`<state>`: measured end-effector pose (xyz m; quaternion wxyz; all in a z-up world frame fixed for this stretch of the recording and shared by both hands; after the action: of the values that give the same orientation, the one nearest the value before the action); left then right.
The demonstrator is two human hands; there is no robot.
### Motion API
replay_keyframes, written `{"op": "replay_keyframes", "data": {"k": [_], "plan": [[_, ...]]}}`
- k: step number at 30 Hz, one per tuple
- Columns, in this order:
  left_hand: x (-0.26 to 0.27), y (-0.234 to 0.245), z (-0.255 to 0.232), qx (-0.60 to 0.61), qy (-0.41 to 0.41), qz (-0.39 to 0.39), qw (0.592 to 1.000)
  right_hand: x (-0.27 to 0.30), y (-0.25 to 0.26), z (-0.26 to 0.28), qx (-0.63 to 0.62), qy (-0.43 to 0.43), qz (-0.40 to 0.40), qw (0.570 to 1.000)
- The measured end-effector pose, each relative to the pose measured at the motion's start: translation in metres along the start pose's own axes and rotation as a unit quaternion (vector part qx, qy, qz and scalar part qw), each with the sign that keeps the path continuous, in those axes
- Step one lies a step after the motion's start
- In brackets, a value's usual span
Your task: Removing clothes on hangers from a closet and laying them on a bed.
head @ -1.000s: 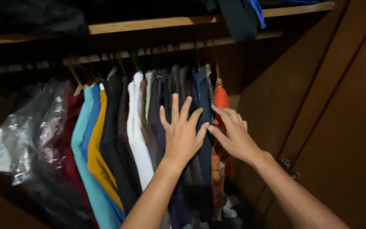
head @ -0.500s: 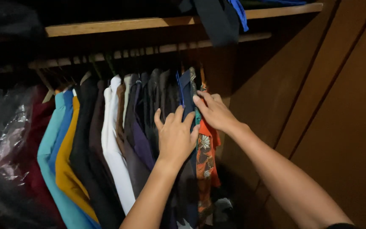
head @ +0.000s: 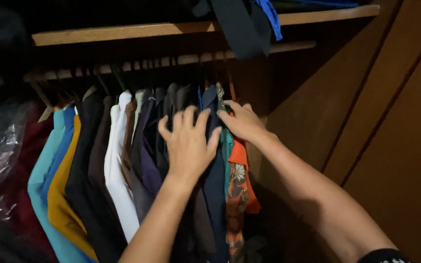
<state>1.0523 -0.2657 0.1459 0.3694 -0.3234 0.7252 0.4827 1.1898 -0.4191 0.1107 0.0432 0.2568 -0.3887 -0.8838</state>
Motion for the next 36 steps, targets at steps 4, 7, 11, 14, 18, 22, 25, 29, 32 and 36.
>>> {"op": "replay_keyframes", "data": {"k": [4,7,11,14,18,22,25,29,32,36], "plan": [[-0.041,-0.019,0.005,0.006,-0.028,-0.03,0.999,-0.011,-0.002,-0.009,0.005,0.005,0.007,1.0],[-0.076,-0.039,0.013,-0.001,-0.03,-0.03,0.999,-0.018,-0.008,-0.014,0.019,-0.005,0.027,0.999],[-0.116,-0.074,0.034,-0.076,0.025,0.071,0.994,-0.014,-0.012,-0.01,0.033,-0.016,0.038,0.999],[-0.134,-0.08,0.042,-0.122,0.058,0.123,0.983,-0.005,-0.003,0.007,0.024,-0.035,0.06,0.997],[-0.144,-0.087,0.041,-0.086,0.026,0.061,0.994,-0.007,-0.007,0.004,0.033,-0.039,0.065,0.997],[-0.15,-0.093,0.04,-0.053,-0.051,-0.048,0.996,-0.003,-0.005,0.013,0.041,-0.026,0.068,0.996],[-0.154,-0.098,0.046,-0.052,-0.062,-0.048,0.996,-0.001,-0.004,0.016,0.034,-0.028,0.069,0.997],[-0.161,-0.091,0.051,-0.049,-0.049,0.004,0.998,-0.002,-0.01,0.014,0.025,-0.02,0.066,0.997],[-0.167,-0.099,0.065,-0.056,-0.033,0.048,0.997,-0.004,-0.011,0.017,0.014,-0.023,0.072,0.997],[-0.168,-0.101,0.071,-0.061,-0.028,0.069,0.995,-0.007,-0.019,0.009,0.005,-0.022,0.077,0.997]]}}
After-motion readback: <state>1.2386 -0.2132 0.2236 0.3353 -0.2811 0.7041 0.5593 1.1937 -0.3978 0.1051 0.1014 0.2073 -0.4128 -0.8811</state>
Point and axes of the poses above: each hand's wrist, its own x-axis away from the middle knuckle, its own y-axis out of the back of the hand, z = x × y, the point moved 5 cm from there along -x, towards the middle knuckle, and after that the axes turned 15 degrees about y, right-handed, at the moved point
